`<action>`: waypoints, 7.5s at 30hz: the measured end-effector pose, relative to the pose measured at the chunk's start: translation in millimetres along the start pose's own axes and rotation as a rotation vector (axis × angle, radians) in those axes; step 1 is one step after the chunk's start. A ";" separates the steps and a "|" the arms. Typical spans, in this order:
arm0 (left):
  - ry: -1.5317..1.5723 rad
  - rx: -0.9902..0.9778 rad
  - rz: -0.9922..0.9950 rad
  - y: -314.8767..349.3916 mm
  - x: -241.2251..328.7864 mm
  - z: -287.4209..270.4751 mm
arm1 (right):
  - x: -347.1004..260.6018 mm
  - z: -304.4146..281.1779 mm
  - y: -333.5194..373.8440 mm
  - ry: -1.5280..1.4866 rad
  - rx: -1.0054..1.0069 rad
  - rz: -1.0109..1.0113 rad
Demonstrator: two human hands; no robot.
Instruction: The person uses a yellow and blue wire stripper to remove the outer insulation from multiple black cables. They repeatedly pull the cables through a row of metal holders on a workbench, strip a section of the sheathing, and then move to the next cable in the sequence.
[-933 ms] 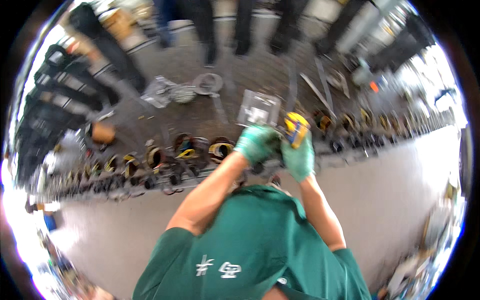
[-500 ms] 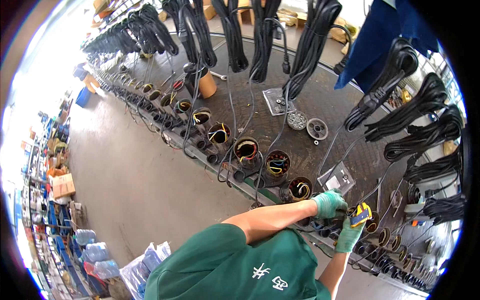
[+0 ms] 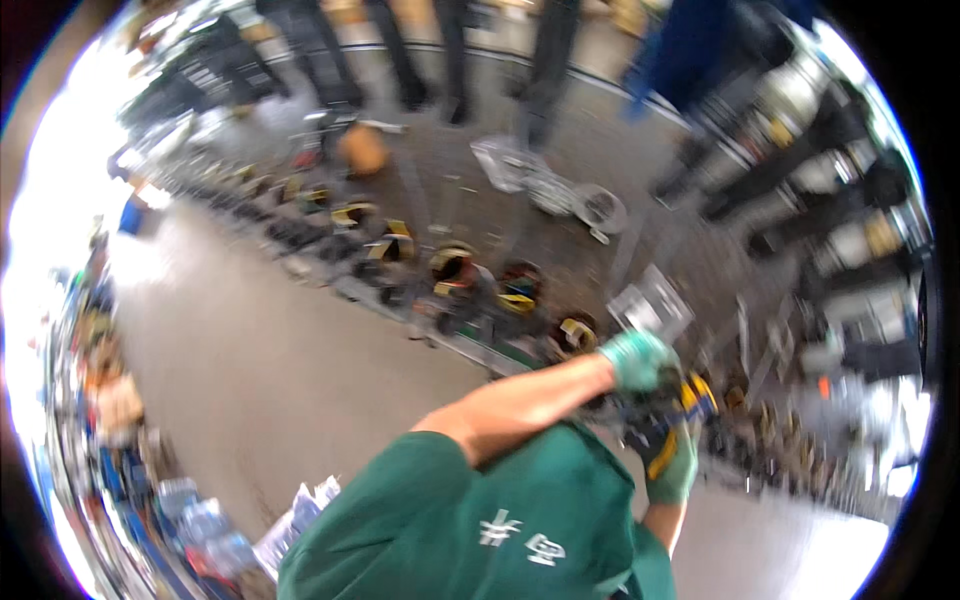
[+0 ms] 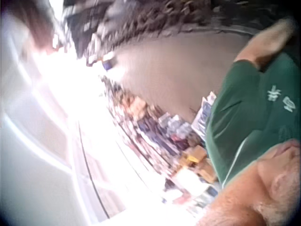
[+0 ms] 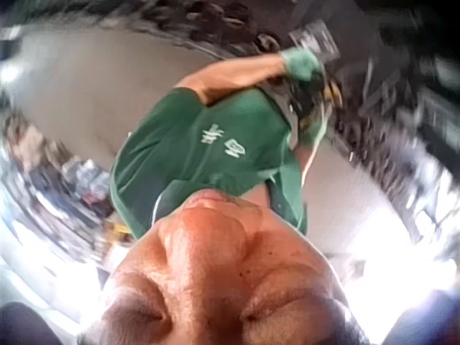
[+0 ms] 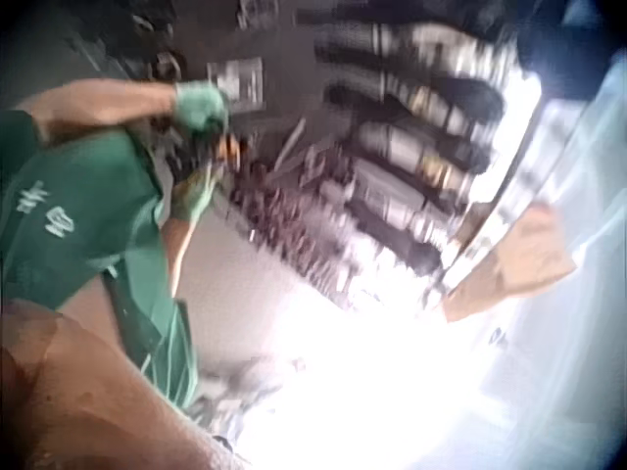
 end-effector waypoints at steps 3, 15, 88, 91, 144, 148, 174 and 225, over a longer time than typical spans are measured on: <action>-0.025 -0.148 -0.179 0.6 7.0 -12.2 | 14.8 -18.1 -18.0 -0.084 -0.126 -0.006; -0.031 0.040 0.035 -3.7 -3.5 -14.6 | 23.1 -18.5 -34.5 -0.104 -0.168 -0.063; -0.320 -0.149 -0.052 -104.7 24.0 45.8 | -32.4 -158.3 -21.7 -0.078 -0.172 -0.172; -0.106 -0.158 -0.218 -97.5 12.9 45.6 | -47.6 -137.4 -20.1 -0.132 -0.127 -0.127; -0.586 -0.401 -0.290 -62.1 39.7 7.8 | -105.1 -144.8 -82.1 0.126 -0.265 0.015; -0.535 -0.338 -0.175 -62.0 61.9 17.6 | -106.0 -151.6 -73.4 0.103 -0.237 0.030; 0.207 0.297 -0.504 -41.9 3.3 41.6 | -90.8 -82.7 -124.1 0.214 -0.491 0.023; -1.037 -0.880 -0.364 -89.7 30.3 89.7 | -92.2 -146.6 -66.8 0.025 -0.266 0.073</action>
Point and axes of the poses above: each hand's wrist, its own y-axis away from the middle knuckle, its own z-axis out of the palm, x = y × z, the point moved 6 cm from there along -y, towards the middle knuckle, and after that the axes turned 2 degrees about y, right-handed, at the moved point
